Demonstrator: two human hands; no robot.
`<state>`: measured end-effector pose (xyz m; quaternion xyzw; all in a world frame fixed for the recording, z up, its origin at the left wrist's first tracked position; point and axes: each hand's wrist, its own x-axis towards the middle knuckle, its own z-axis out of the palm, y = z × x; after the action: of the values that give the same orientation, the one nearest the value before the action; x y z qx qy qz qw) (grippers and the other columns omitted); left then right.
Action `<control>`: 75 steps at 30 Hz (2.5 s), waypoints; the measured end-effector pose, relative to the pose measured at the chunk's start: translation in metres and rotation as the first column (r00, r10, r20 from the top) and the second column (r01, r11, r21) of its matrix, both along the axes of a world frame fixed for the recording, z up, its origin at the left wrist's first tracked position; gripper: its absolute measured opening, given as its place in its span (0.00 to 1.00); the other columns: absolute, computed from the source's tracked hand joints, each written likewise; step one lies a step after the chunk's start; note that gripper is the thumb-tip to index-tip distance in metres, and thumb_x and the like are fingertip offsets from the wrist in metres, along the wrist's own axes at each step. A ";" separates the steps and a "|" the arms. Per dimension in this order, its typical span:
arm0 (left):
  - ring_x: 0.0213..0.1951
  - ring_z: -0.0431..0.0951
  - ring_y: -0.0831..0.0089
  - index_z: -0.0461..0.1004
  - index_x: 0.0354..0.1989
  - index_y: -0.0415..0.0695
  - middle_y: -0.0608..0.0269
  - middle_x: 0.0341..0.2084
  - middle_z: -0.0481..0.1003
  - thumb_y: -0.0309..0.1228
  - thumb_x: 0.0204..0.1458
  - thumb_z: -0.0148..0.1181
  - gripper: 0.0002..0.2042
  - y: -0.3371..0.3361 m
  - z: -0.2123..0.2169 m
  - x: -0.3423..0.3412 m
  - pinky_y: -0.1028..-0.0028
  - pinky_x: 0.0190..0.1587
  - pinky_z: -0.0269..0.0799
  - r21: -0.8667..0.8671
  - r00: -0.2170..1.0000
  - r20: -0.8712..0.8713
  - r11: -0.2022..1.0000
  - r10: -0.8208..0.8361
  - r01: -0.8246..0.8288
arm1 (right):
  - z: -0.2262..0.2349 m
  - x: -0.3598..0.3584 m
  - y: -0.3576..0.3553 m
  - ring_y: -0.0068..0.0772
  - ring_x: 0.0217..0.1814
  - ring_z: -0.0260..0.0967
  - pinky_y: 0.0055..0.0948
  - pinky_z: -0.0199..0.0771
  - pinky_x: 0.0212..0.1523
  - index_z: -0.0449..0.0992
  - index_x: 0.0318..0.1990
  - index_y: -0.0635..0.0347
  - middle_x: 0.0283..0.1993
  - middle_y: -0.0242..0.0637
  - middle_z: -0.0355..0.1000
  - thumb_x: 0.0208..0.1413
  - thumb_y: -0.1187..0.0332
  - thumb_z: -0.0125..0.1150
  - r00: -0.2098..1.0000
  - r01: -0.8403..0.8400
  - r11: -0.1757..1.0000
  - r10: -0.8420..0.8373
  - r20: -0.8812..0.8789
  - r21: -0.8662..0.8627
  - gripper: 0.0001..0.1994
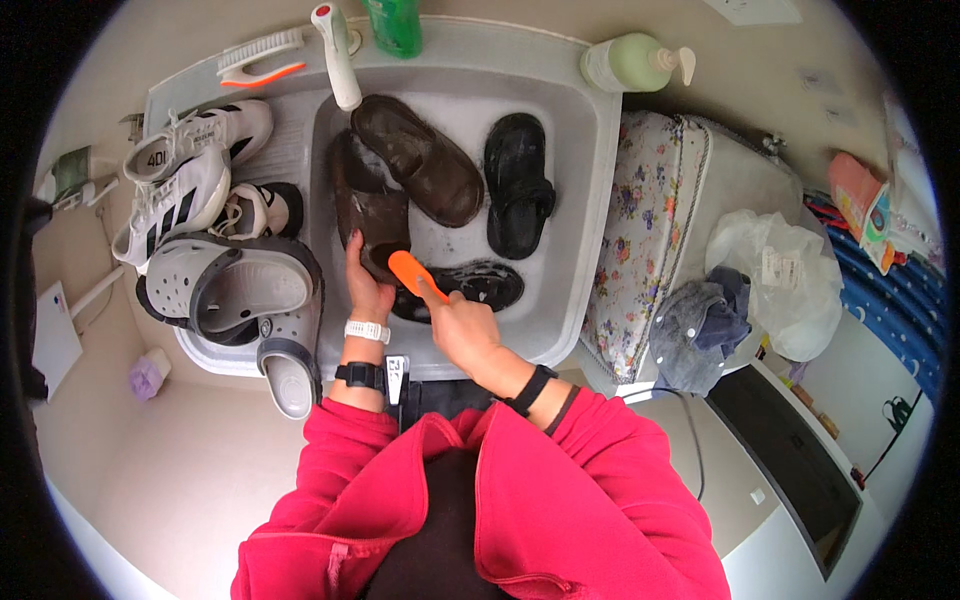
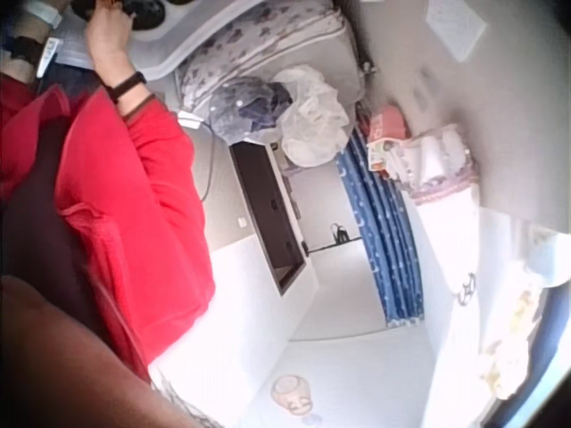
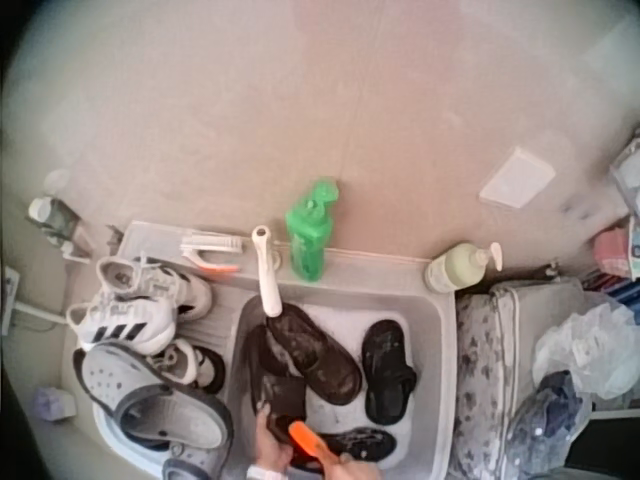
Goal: The person scrubs several pairs of shoes and sandals in a sink filled with soapy water using an orange brush. They scrub the soles and uppers of each item, rinse them under running water, and place them on the sink's draining board. The person handles crocs, sneakers, and sandals one at a time.
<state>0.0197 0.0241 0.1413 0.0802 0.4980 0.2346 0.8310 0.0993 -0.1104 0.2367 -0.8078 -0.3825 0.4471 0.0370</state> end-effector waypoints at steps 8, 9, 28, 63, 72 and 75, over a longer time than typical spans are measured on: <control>0.58 0.70 0.65 0.66 0.62 0.42 0.58 0.55 0.72 0.38 0.59 0.58 0.24 0.014 -0.004 -0.011 0.66 0.61 0.65 0.032 1.000 0.002 0.999 -0.002 0.002 | -0.016 -0.003 0.004 0.54 0.35 0.76 0.50 0.75 0.36 0.71 0.62 0.45 0.35 0.49 0.77 0.61 0.65 0.53 0.979 0.190 0.970 -0.175 -0.104 0.151 0.21; 0.59 0.69 0.62 0.64 0.63 0.43 0.56 0.57 0.70 0.38 0.59 0.59 0.26 0.015 -0.007 -0.013 0.65 0.61 0.65 0.160 0.997 -0.012 0.984 -0.076 0.077 | -0.016 0.001 -0.007 0.53 0.36 0.76 0.50 0.75 0.37 0.70 0.62 0.44 0.36 0.49 0.77 0.61 0.65 0.53 0.969 0.244 0.960 -0.235 -0.081 0.137 0.21; 0.69 0.55 0.54 0.48 0.73 0.46 0.49 0.68 0.55 0.23 0.47 0.62 0.43 0.030 -0.056 -0.001 0.62 0.69 0.51 0.600 0.757 -0.583 0.471 -0.295 0.647 | -0.101 0.068 -0.026 0.53 0.35 0.76 0.50 0.76 0.35 0.70 0.63 0.37 0.38 0.48 0.76 0.61 0.65 0.50 0.971 0.114 0.991 -0.127 0.203 0.074 0.21; 0.56 0.68 0.47 0.68 0.58 0.39 0.45 0.52 0.70 0.37 0.59 0.57 0.21 -0.016 0.027 -0.051 0.57 0.58 0.63 0.351 0.345 -0.936 0.118 0.070 0.929 | 0.013 0.056 -0.114 0.28 0.62 0.66 0.24 0.60 0.64 0.69 0.64 0.63 0.61 0.42 0.72 0.63 0.75 0.51 0.686 0.649 0.760 -0.576 -0.445 0.017 0.21; 0.70 0.44 0.35 0.59 0.69 0.68 0.40 0.72 0.37 0.40 0.56 0.63 0.32 -0.074 0.039 0.036 0.49 0.66 0.55 0.524 0.425 -0.805 -0.161 -0.415 0.836 | 0.011 0.030 -0.100 0.57 0.40 0.76 0.42 0.76 0.42 0.73 0.61 0.40 0.41 0.53 0.77 0.61 0.65 0.55 0.865 0.500 0.848 -0.499 -0.053 0.176 0.20; 0.68 0.51 0.33 0.56 0.70 0.70 0.38 0.72 0.36 0.42 0.59 0.59 0.30 -0.077 0.029 0.037 0.51 0.64 0.60 0.564 0.488 -0.781 -0.105 -0.389 0.819 | 0.030 0.030 -0.093 0.54 0.32 0.75 0.51 0.74 0.35 0.73 0.61 0.37 0.29 0.47 0.74 0.60 0.64 0.55 0.936 0.282 0.956 -0.292 0.197 0.080 0.21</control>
<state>0.0563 -0.0533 0.1701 0.8079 0.3021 0.0317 0.5049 0.1288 -0.2033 0.2671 -0.8957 -0.2736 0.3407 0.0825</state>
